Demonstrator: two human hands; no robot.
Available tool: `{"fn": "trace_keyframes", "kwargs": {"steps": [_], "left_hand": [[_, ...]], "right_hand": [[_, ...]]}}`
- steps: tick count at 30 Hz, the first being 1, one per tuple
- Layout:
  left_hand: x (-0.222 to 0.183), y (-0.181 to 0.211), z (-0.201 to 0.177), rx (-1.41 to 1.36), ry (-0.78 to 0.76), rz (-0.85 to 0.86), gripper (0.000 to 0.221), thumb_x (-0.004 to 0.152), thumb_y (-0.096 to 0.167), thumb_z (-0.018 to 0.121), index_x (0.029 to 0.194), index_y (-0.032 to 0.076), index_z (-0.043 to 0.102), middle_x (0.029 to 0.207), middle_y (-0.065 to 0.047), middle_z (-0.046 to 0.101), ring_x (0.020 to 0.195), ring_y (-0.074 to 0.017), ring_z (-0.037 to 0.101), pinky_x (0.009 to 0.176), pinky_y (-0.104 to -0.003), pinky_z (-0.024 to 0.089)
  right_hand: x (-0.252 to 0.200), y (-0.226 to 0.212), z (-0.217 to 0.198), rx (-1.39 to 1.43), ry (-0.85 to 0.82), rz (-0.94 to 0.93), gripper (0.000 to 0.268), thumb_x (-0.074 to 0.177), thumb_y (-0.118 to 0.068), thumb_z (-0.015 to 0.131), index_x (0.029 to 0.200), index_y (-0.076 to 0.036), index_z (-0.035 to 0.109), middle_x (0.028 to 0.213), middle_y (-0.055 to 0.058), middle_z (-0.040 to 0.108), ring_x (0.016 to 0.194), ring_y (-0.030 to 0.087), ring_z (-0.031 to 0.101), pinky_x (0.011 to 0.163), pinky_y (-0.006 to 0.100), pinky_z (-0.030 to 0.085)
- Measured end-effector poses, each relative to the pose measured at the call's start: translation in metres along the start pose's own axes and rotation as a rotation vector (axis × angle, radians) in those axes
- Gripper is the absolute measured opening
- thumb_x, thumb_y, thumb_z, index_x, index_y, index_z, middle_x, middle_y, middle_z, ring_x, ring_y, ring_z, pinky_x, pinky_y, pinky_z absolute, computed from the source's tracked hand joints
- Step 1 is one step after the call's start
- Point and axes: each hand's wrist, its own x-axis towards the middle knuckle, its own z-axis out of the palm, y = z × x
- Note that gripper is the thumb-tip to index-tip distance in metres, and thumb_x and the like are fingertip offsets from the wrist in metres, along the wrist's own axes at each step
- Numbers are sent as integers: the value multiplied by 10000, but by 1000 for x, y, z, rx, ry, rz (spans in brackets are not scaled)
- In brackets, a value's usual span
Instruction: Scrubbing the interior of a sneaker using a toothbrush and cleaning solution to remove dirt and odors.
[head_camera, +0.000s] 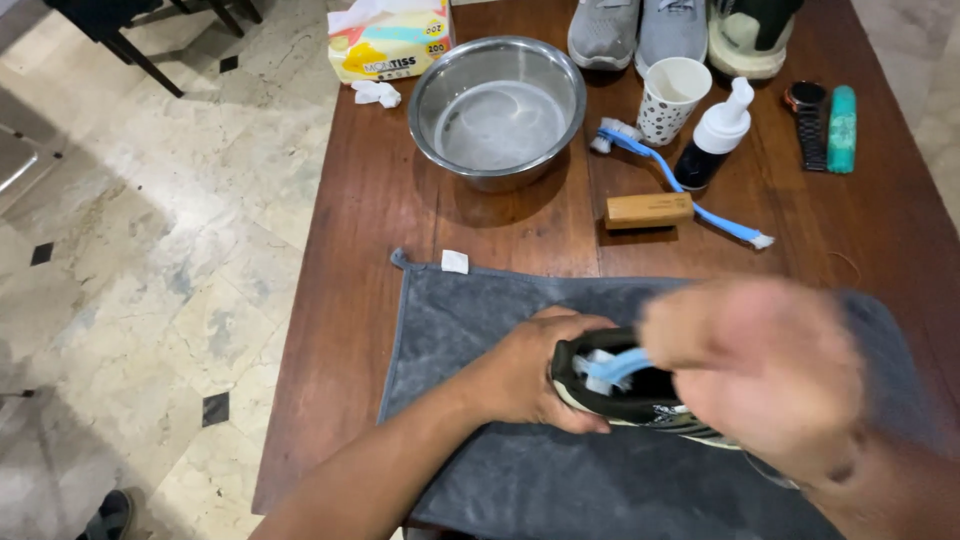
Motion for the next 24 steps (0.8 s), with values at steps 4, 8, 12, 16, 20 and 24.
{"fn": "trace_keyframes", "kwargs": {"steps": [4,8,12,16,20,24], "left_hand": [[4,1,-1,48,2,31,869,583,527,855,1307,117,605,1222,-37,707,1165,-261,661,1094,-376,429],[0,-1,0,6,-4,5,902,578,543,856,1331,115,605,1263,-47,705,1203,-258,648,1116,-381,408],[4,1,-3,18,-31,-24,885,580,541,842,1330,131,613,1270,-29,699,1215,-252,642,1113,-381,391],[0,-4,0,-9,8,0,860,584,501,879,1317,139,613,1227,-29,706,1166,-242,647,1084,-376,419],[1,0,-4,8,-9,-4,866,591,499,873,1325,124,607,1214,-30,705,1172,-250,641,1073,-364,426],[1,3,-2,28,-6,-10,894,586,565,834,1324,116,602,1224,-40,706,1174,-263,636,1061,-384,440]], "right_hand": [[5,-5,-5,244,23,-102,250,917,-143,451,701,-19,436,575,65,280,491,173,230,487,365,222],[6,-11,6,125,179,-66,376,867,-305,459,579,-148,275,499,5,160,438,139,116,424,348,135],[1,-10,-8,160,50,-21,363,921,-240,487,627,-96,332,547,34,257,488,163,213,474,335,222],[-11,-3,-4,63,-63,-309,418,790,82,602,1111,-183,630,706,18,343,585,167,327,575,357,317],[4,-26,8,210,-61,-137,246,1015,-153,468,796,-42,479,640,61,344,558,180,296,560,362,297],[-17,-13,-8,2,-56,-40,319,1052,-237,483,808,-34,512,748,98,498,647,220,454,611,378,425]]}}
